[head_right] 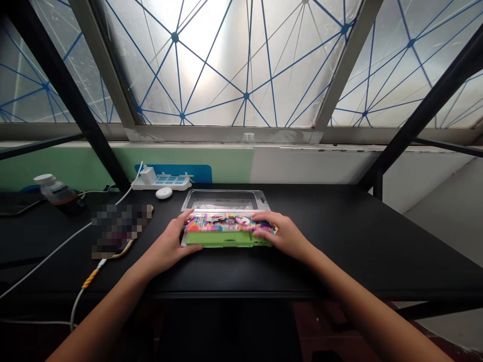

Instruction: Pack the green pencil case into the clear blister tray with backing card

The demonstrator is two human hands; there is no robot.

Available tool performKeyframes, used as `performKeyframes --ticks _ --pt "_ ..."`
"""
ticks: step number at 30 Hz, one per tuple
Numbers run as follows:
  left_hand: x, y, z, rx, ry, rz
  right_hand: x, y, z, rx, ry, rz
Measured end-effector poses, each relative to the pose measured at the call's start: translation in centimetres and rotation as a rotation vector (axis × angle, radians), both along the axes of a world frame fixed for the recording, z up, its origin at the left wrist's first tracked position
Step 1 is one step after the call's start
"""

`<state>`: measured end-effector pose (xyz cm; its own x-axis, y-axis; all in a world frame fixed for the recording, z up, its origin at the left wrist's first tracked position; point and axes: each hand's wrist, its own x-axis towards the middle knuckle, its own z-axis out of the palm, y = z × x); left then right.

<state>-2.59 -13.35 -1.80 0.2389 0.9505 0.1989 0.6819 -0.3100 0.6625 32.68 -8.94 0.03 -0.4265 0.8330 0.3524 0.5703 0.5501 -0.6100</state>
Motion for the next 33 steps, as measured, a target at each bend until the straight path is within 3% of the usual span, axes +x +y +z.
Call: performKeyframes --ticks 4,8,11,15,17,22,27,29,33 --pt "0.2 -0.2 0.1 -0.027 0.01 0.011 -0.3 2.5 0.5 -0.08 0.221 -0.257" --pt "0.4 -0.4 0.5 -0.031 0.018 0.004 -0.3 2.8 -0.4 -0.042 0.326 -0.314" --pt "0.5 -0.5 0.7 -0.043 -0.002 0.014 0.7 1.2 -0.8 0.019 0.195 -0.27" --pt "0.7 -0.4 1.1 -0.038 -0.006 0.067 2.6 -1.3 -1.0 0.065 0.021 -0.015" --pt "0.8 -0.3 1.2 -0.017 0.026 0.084 3.1 -2.0 -1.1 0.056 -0.008 0.037" --pt "1.0 -0.3 1.4 0.023 0.079 0.071 2.1 -2.0 -1.2 0.057 -0.031 -0.13" --pt "1.1 0.1 0.5 0.068 0.18 0.012 1.2 -0.6 -0.9 -0.051 -0.146 -0.306" --pt "1.1 0.2 0.1 0.073 0.184 0.057 1.0 -0.2 -0.6 0.046 -0.271 -0.329" --pt "1.1 0.2 -0.2 0.077 0.133 0.107 -0.8 -0.1 0.8 0.421 -0.58 -0.257"
